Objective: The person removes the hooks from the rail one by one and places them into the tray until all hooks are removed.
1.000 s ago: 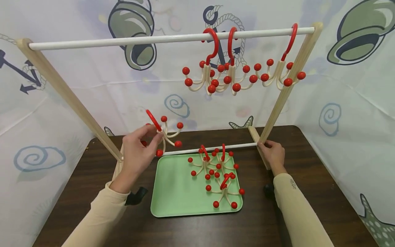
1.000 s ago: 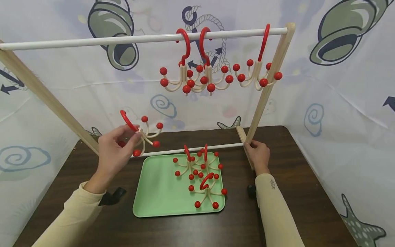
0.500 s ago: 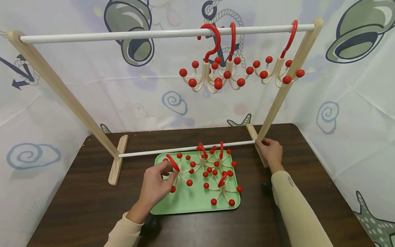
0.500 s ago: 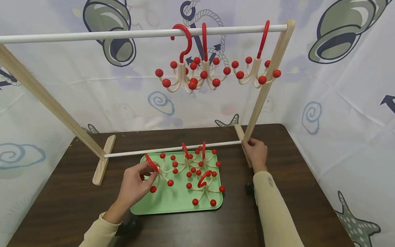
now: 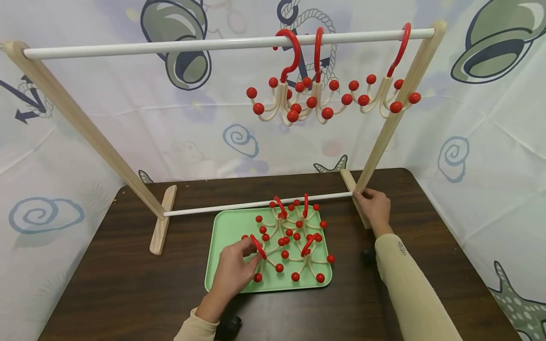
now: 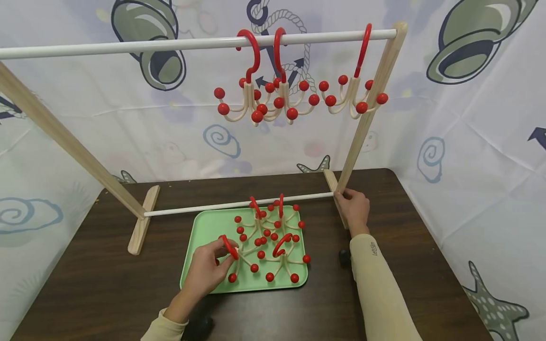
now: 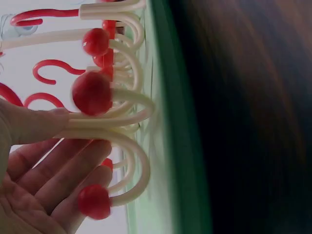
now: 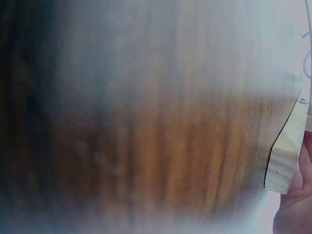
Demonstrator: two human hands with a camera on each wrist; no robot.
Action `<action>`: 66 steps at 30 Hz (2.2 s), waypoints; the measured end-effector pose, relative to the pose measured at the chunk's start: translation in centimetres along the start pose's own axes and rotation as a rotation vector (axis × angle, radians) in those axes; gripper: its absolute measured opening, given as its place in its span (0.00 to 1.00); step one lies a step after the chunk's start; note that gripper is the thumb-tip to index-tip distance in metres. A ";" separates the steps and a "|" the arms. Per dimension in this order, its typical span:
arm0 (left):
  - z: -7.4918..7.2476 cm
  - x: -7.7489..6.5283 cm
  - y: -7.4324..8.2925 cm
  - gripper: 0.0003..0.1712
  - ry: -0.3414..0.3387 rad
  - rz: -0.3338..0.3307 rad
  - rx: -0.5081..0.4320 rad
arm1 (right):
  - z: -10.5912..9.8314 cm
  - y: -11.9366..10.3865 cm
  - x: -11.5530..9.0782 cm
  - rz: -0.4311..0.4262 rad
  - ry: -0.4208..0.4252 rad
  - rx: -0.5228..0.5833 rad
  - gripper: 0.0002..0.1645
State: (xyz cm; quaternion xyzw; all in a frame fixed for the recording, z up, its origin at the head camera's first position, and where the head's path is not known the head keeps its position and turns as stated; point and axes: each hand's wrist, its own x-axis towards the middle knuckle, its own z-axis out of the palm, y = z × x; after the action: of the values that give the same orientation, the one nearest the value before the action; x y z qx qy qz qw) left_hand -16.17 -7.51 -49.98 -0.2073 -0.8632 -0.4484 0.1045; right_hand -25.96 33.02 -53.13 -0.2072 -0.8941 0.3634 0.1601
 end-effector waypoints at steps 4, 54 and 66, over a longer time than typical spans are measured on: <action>0.6 -0.6 0.3 0.14 0.009 -0.035 -0.019 | 0.0 0.0 0.0 -0.002 0.000 0.001 0.29; -0.9 -2.4 2.0 0.24 0.085 -0.019 0.187 | 0.3 0.4 -0.2 0.044 -0.013 0.004 0.30; -7.1 -0.8 7.6 0.23 0.044 0.127 0.015 | 0.1 0.0 0.2 0.025 -0.014 0.002 0.29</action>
State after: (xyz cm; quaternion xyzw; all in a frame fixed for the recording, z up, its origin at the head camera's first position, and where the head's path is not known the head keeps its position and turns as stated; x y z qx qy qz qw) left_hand -12.06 -9.66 -40.59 -0.2509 -0.8492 -0.4387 0.1531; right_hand -26.22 33.08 -53.24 -0.2157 -0.8921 0.3679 0.1495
